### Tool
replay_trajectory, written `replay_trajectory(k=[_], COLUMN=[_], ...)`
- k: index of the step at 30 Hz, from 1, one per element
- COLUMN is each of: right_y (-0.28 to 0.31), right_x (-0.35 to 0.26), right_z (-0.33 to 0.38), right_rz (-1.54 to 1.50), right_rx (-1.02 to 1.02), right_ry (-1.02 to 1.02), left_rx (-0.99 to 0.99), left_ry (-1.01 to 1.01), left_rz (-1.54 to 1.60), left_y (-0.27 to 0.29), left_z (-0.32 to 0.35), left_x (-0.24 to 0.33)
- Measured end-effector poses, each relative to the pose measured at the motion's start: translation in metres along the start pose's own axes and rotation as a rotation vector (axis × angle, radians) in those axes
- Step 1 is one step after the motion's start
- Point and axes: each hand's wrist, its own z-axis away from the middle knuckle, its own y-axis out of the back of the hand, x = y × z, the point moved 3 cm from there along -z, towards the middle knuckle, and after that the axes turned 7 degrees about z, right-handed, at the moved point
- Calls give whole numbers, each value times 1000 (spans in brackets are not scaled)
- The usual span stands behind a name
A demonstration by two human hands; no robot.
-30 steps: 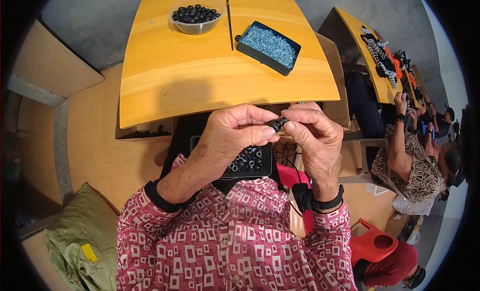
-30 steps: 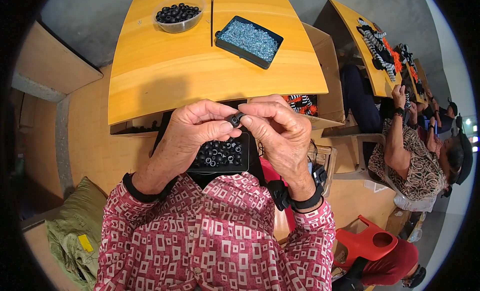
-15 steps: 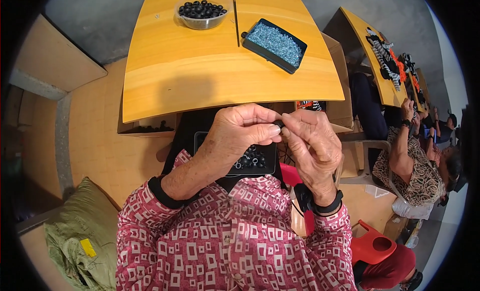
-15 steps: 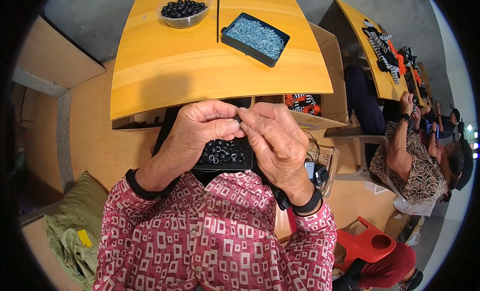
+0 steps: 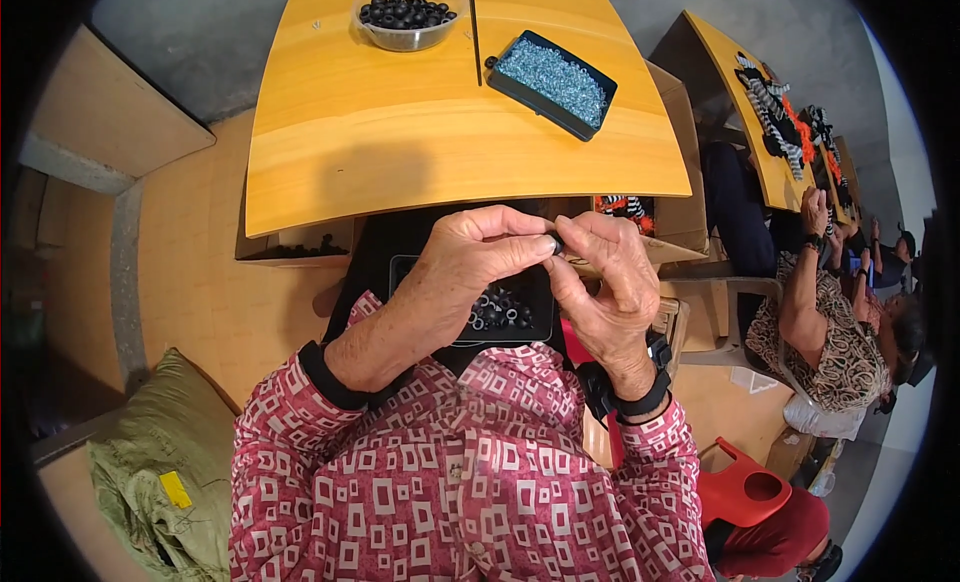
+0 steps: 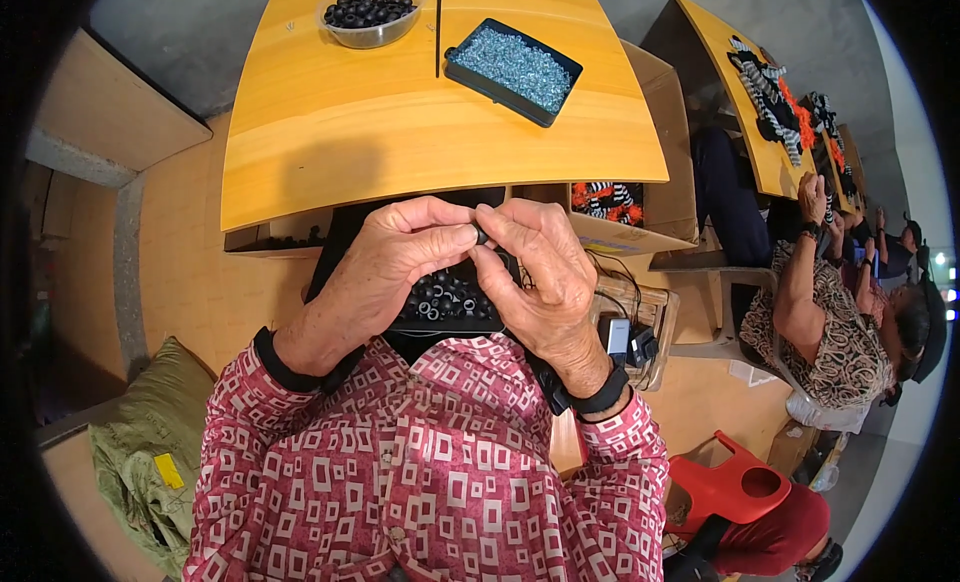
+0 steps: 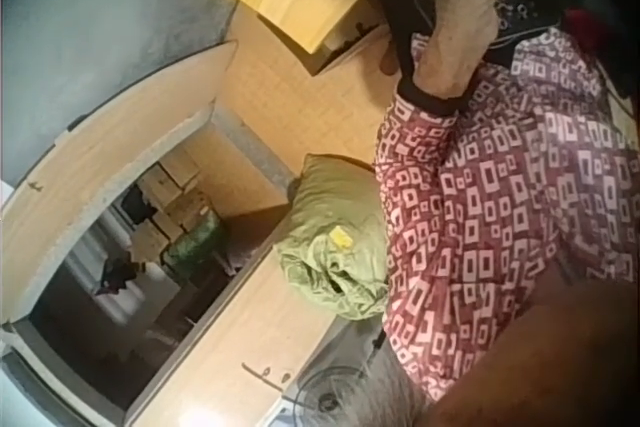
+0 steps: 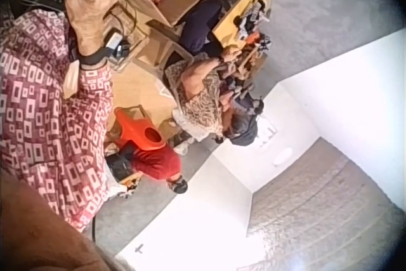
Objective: The person assembles plastic cord locks by inserting small inner pieces into outer housings by hand.
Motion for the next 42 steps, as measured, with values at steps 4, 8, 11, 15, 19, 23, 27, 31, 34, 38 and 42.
replay_trajectory(k=[4, 8, 11, 15, 19, 23, 27, 31, 34, 38, 42], right_y=[1, 2, 0, -11, -10, -18, -21, -20, -27, -25, -25], right_x=[3, 10, 10, 8, 2, 1, -12, -25, -30, -34, -36], right_z=[-3, -3, -1, 12, 16, 29, 50, 58, 63, 68, 73], right_rz=[-68, -95, -131, -165, -139, -158, -192, -181, -142, -132, -158], right_rx=[-38, -52, -92, -16, -42, -72, -164, -243, -236, -264, -234], right_ry=[-84, -50, -133, -191, -112, -134, -168, -84, -25, -7, -43], left_rx=[0, -25, -32, -40, -58, 8, 108, 143, 202, 157, 139], left_ry=[-15, 35, 18, 14, 7, 117, 265, 344, 376, 391, 376], left_rz=[3, -13, -63, -50, -37, -93, 125, 247, 263, 273, 281], left_y=[0, -1, 5, 9, 6, 16, 19, 20, 22, 23, 23], left_z=[-2, -4, -6, -5, 8, 16, 43, 66, 76, 86, 87], left_x=[1, 0, -5, -10, -1, -16, -33, -37, -38, -34, -35])
